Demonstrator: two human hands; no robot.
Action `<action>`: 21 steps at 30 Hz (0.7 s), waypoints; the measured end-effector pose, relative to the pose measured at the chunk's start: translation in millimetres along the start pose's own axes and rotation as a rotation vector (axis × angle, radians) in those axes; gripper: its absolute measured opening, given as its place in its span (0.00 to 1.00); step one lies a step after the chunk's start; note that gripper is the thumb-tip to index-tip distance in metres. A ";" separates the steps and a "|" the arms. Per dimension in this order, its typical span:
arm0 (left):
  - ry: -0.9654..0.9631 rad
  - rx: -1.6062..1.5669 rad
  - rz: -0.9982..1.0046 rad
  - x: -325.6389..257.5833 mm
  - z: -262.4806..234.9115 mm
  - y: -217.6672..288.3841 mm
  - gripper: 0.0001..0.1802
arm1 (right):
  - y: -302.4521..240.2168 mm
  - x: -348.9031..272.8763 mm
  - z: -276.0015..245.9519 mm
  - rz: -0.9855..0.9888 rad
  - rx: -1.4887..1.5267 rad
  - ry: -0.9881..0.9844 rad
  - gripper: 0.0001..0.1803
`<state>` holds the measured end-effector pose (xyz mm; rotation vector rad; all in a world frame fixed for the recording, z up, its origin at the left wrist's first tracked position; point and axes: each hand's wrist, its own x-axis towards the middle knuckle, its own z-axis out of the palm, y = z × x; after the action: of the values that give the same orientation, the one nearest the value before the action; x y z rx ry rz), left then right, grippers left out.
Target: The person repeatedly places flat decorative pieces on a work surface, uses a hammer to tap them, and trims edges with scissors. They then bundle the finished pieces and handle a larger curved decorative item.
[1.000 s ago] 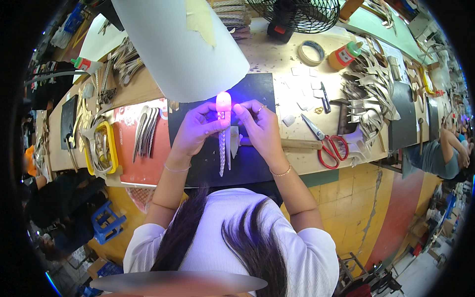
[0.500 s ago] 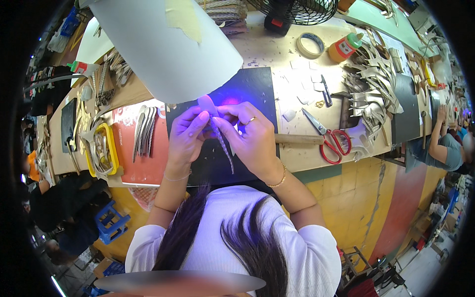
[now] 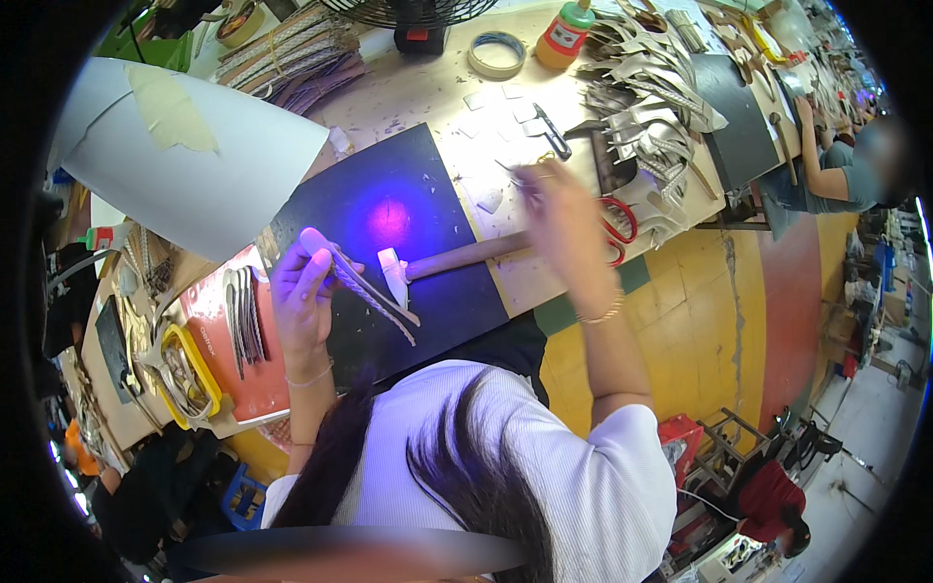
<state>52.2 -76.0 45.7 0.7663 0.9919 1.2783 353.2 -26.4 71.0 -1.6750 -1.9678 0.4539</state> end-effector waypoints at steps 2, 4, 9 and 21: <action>-0.002 -0.038 -0.017 7.0 1.7 -6.5 0.08 | 45.1 -15.3 -23.5 0.192 -0.444 -0.167 0.13; -0.006 -0.083 -0.069 11.3 3.6 -7.2 0.10 | 79.2 -34.4 -25.2 0.197 -0.482 -0.236 0.21; -0.045 -0.201 -0.211 12.0 18.0 -2.9 0.13 | 114.1 -66.9 -4.9 0.163 -0.415 -0.172 0.24; -0.078 -0.167 -0.068 4.7 30.5 19.6 0.08 | 23.4 -67.0 -33.9 0.387 0.644 -0.114 0.29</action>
<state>72.1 -66.3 74.8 0.6433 0.8301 1.2458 398.9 -90.4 74.4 -1.5993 -1.3360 1.2011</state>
